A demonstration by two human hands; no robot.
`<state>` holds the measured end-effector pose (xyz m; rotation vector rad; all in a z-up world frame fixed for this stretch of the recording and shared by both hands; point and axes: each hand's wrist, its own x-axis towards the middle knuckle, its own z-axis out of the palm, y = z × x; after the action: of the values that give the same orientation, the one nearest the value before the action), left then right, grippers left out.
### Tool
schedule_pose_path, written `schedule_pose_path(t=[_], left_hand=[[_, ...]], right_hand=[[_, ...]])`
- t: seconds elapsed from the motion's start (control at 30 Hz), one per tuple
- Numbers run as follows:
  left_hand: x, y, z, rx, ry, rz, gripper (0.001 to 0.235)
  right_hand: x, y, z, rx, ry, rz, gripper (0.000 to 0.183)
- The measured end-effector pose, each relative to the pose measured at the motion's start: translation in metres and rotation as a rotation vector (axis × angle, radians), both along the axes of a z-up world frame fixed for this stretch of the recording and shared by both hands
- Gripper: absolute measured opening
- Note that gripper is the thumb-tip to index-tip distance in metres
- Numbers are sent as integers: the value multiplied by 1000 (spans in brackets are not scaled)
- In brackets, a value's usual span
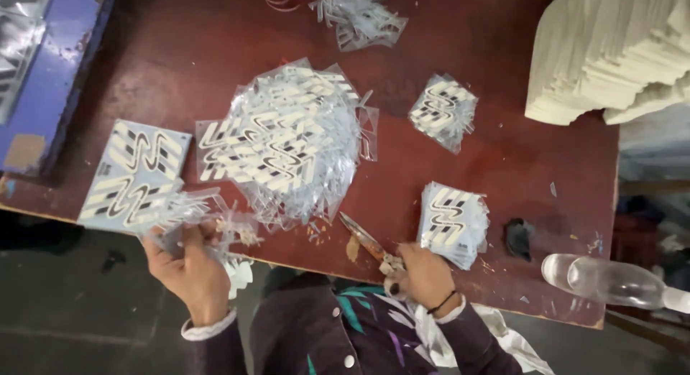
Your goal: Using scissors to trim excess plastic from stacks of printed stickers.
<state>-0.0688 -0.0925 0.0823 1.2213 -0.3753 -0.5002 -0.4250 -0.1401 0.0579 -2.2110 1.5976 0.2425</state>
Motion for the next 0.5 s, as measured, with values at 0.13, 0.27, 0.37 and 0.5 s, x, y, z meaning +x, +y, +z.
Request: schedule_pose_path(t=[0.13,0.27,0.37,0.5], left_hand=[[3,-7,-1,52,101,-116,19],[9,-10,-10,130,89,-339,12],[32,4,-23,119,123,-426,9],[52,-8,-19,195,150,-458,15]], right_hand=[[62,-73,13,-305,-299,66,43],[96,-153,-59,-623,-521,53,47],[64,-162,-91,-671,-596,-111,26],[41,-98,-4,-879,-682,-266,21]])
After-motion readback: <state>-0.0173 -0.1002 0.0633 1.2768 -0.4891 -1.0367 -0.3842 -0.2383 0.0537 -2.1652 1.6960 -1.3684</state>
